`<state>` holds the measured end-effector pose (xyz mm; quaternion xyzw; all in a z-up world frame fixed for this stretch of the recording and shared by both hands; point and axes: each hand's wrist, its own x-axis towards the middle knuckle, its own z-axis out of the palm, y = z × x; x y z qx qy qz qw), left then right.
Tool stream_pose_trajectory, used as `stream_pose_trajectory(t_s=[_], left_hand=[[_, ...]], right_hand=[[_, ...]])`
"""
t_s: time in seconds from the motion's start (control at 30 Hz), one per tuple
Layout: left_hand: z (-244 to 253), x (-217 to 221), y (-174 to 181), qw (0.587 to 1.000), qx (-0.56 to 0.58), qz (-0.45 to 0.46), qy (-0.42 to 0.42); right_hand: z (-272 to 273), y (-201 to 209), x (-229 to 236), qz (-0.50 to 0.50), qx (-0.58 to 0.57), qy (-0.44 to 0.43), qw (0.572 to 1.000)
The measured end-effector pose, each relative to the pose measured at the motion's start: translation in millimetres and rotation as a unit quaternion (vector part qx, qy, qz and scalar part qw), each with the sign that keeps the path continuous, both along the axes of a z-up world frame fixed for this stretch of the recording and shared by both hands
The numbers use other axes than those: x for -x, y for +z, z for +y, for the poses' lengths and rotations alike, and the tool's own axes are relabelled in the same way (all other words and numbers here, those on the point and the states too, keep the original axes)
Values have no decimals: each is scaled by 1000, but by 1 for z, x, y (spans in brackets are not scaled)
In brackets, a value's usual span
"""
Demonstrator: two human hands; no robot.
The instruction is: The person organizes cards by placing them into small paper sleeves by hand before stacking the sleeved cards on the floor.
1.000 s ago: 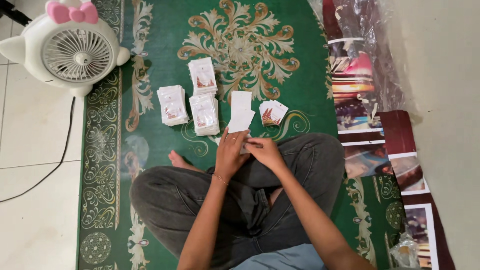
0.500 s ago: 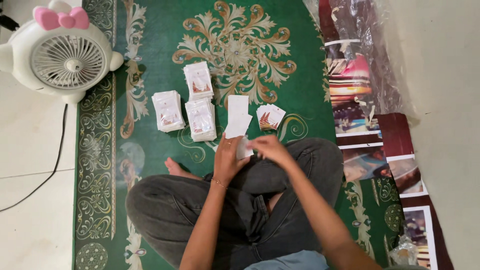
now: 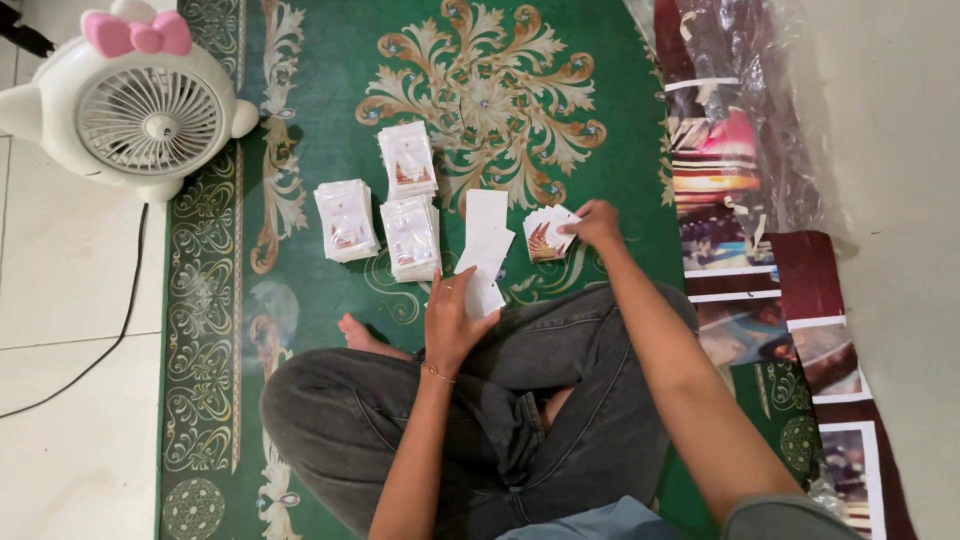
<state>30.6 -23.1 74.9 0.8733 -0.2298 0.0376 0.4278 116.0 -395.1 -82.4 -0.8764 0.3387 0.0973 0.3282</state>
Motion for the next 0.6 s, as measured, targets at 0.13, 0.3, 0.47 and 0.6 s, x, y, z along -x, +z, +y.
stream_pose_trajectory(t_s=[0.13, 0.3, 0.47, 0.6], left_hand=[[1, 1, -2, 1000, 9, 3, 4], [0, 3, -9, 1000, 4, 9, 7], [3, 5, 7, 999, 5, 34, 2], [-1, 7, 34, 992, 110, 54, -40]], right_hand=[[5, 22, 8, -108, -151, -103, 977], [-4, 13, 10, -84, -126, -97, 984], [-5, 34, 20, -102, -184, -96, 973], [53, 132, 53, -148, -293, -14, 945]])
